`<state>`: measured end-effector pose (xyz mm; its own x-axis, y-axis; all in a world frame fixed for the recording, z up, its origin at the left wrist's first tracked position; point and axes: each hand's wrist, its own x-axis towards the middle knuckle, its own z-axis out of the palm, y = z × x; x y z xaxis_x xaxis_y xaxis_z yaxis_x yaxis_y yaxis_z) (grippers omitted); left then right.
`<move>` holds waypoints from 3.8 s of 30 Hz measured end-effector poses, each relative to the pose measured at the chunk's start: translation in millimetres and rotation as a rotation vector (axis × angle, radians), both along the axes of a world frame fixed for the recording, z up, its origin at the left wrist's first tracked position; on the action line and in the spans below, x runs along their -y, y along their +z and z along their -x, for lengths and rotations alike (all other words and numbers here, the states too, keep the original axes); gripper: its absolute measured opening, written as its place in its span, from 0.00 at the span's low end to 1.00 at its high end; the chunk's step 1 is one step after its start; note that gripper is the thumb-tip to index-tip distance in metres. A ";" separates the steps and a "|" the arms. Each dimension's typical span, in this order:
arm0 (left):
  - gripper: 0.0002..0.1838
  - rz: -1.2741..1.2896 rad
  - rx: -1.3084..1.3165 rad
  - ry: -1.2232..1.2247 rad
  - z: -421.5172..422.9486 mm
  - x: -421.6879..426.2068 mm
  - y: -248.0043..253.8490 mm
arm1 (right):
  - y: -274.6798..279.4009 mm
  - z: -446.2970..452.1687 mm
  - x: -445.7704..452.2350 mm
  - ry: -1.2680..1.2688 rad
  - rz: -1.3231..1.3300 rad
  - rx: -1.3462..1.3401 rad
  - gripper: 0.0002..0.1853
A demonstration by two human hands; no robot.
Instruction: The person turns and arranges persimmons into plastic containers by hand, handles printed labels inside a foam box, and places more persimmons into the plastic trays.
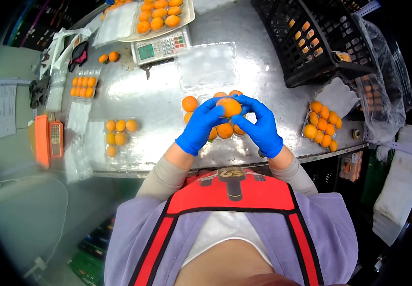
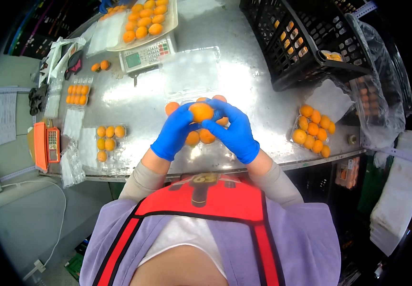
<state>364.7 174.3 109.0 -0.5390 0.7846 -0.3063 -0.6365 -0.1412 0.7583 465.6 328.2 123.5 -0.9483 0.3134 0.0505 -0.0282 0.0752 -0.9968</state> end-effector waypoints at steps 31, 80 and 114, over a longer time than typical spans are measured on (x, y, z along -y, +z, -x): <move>0.32 0.526 -0.394 0.472 24.9 40.0 -69.9 | -23.9 -46.4 -66.7 0.073 1.231 -0.173 0.41; 0.26 1.018 -1.608 -0.180 54.5 15.1 -78.2 | -72.0 -47.6 -62.2 -0.313 -0.399 0.079 0.28; 0.40 0.000 -0.127 0.172 11.3 58.0 10.6 | 5.9 33.9 51.0 0.174 0.141 -0.120 0.40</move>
